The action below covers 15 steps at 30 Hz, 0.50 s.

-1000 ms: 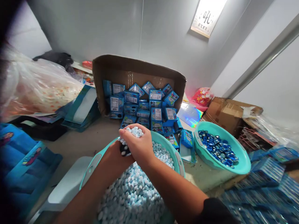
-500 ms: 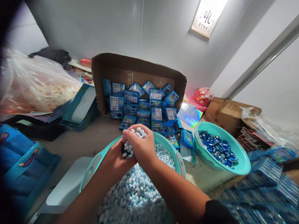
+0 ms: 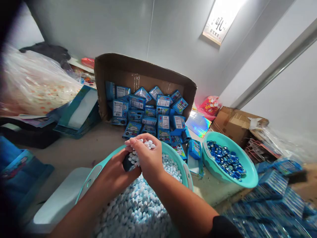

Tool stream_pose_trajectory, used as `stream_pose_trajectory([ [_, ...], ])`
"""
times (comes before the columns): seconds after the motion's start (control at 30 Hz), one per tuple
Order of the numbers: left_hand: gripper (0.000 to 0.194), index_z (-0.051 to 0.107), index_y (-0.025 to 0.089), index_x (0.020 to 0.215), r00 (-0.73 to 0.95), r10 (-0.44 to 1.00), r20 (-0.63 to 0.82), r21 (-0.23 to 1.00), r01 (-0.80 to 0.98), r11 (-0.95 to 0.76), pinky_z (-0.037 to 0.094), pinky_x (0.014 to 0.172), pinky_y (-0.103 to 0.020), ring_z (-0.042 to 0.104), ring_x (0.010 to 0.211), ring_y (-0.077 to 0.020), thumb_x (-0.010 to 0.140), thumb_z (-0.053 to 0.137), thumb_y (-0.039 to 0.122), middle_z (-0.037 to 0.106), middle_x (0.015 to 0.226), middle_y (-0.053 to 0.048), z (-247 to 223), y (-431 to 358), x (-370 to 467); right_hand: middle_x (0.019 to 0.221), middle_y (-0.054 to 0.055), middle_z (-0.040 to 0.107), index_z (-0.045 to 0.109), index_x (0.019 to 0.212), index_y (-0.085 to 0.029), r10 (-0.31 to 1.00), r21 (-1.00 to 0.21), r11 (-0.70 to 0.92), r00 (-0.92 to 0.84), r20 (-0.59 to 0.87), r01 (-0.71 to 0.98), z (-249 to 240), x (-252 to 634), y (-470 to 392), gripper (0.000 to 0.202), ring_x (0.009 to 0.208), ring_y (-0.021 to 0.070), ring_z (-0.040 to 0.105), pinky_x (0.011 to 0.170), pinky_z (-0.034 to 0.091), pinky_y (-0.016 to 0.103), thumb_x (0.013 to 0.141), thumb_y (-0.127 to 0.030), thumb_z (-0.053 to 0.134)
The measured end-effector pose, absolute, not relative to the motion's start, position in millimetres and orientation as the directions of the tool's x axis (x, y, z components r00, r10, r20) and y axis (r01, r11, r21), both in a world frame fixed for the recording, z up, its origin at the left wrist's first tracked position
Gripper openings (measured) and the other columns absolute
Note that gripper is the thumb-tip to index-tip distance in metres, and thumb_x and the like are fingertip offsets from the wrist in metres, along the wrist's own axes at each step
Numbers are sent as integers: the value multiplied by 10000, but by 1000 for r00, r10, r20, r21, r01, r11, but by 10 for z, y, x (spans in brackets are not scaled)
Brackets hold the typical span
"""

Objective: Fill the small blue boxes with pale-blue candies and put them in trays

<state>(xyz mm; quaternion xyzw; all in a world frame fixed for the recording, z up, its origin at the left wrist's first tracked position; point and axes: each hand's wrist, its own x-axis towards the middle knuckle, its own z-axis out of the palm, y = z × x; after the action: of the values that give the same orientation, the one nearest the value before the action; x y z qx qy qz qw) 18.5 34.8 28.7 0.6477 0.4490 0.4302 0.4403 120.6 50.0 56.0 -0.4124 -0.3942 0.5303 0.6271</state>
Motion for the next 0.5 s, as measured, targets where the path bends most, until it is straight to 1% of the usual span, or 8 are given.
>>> stream_pose_trajectory([
  [0.13, 316, 664, 198, 1056, 186, 974, 133, 973, 160, -163, 532, 741, -252, 681, 882, -196, 744, 610, 198, 721, 945, -3, 305, 346, 190, 675, 5, 705, 628, 693, -204, 992, -934, 117, 91, 92, -336, 531, 1219, 502, 195, 621, 164, 651, 671, 541, 306, 709, -337, 770],
  [0.23, 293, 655, 170, 1047, 172, 975, 140, 972, 165, -169, 527, 736, -264, 671, 866, -201, 763, 621, 234, 713, 930, -22, 243, 366, 191, 673, 6, 699, 625, 690, -201, 990, -955, 128, 98, 105, -269, 497, 1210, 548, 218, 621, 164, 647, 651, 530, 293, 713, -365, 768],
  [0.3, 318, 642, 161, 1069, 206, 966, 154, 967, 170, -191, 518, 725, -272, 658, 822, -193, 756, 616, 208, 709, 923, -24, 171, 403, 190, 666, 7, 695, 616, 672, -195, 990, -962, 109, 114, 83, -249, 475, 1224, 602, 240, 582, 148, 618, 601, 504, 271, 712, -383, 760],
  [0.37, 364, 636, 157, 1095, 222, 962, 156, 965, 173, -196, 515, 725, -282, 653, 809, -193, 733, 601, 160, 708, 925, -25, 109, 445, 198, 636, 7, 680, 617, 652, -190, 991, -966, 115, 100, 94, -231, 462, 1259, 645, 257, 559, 139, 594, 587, 488, 266, 720, -401, 747],
  [0.47, 439, 641, 164, 1144, 203, 969, 143, 970, 164, -178, 526, 833, -318, 665, 940, -220, 710, 617, 106, 715, 1041, -43, 122, 438, 220, 586, 19, 651, 637, 611, -186, 987, -979, 151, 77, 141, -135, 464, 1262, 637, 281, 556, 148, 577, 582, 472, 280, 715, -412, 767],
  [0.5, 463, 645, 165, 1156, 205, 972, 111, 986, 99, -134, 520, 888, -331, 657, 1010, -234, 701, 646, 79, 711, 1095, -54, 165, 403, 225, 589, 27, 651, 641, 597, -189, 986, -983, 143, 107, 131, -118, 468, 1213, 619, 288, 545, 151, 567, 554, 458, 283, 706, -414, 782],
])
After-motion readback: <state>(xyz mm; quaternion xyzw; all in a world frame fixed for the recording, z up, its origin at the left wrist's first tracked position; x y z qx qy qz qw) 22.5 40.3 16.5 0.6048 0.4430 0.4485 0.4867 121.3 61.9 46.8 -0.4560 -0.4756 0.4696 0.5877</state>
